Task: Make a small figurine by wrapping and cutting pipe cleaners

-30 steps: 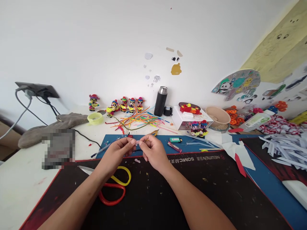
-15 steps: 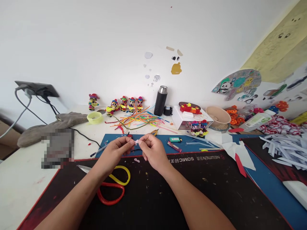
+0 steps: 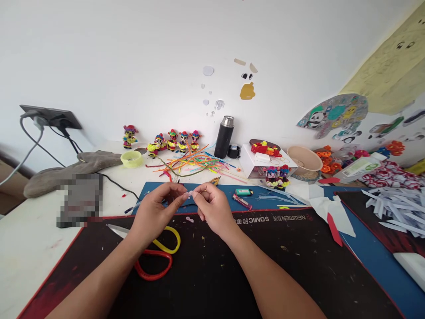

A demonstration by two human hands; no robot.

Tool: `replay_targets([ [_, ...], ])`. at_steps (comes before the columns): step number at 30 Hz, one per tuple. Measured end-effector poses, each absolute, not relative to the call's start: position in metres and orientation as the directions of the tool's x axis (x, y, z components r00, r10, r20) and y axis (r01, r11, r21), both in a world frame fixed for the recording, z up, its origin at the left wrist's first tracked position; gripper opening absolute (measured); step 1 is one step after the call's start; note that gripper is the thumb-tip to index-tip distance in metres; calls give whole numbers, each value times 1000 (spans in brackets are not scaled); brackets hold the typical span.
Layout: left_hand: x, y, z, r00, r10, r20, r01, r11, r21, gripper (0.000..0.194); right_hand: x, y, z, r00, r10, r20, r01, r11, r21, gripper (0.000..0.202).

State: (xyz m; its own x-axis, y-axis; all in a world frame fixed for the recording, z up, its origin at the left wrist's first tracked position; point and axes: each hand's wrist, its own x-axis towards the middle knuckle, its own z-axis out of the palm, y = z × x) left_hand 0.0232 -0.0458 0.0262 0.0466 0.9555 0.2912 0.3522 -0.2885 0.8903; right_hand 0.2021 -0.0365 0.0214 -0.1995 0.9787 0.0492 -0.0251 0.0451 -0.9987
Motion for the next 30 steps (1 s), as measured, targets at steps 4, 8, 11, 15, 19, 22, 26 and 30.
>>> replay_targets([
  [4, 24, -48, 26, 120, 893, 434, 522, -429, 737, 17, 201, -37, 21, -200, 979, 44, -33, 39, -999, 21],
  [8, 24, -47, 23, 156, 851, 502, 569, -493, 658, 10, 201, -37, 20, -204, 978, 49, -32, 43, -999, 22],
  [11, 23, -46, 21, 181, 826, 533, 594, -524, 610, 9, 201, -38, 20, -205, 978, 45, -19, 42, -999, 21],
  [15, 22, -46, 18, 221, 790, 573, 633, -562, 532, 11, 201, -38, 19, -212, 976, 50, -18, 47, -999, 21],
  [19, 22, -46, 18, 241, 759, 604, 653, -588, 477, 11, 200, -37, 18, -220, 974, 48, -18, 46, -999, 21],
  [22, 22, -47, 19, 235, 762, 603, 659, -581, 477, 11, 200, -37, 17, -227, 973, 43, -25, 38, -999, 22],
  [26, 23, -48, 19, 217, 782, 584, 657, -559, 505, 12, 200, -37, 17, -229, 973, 41, -34, 34, -999, 21],
  [30, 24, -48, 20, 191, 809, 557, 652, -528, 544, 14, 200, -37, 17, -240, 970, 43, -54, 30, -998, 22],
])
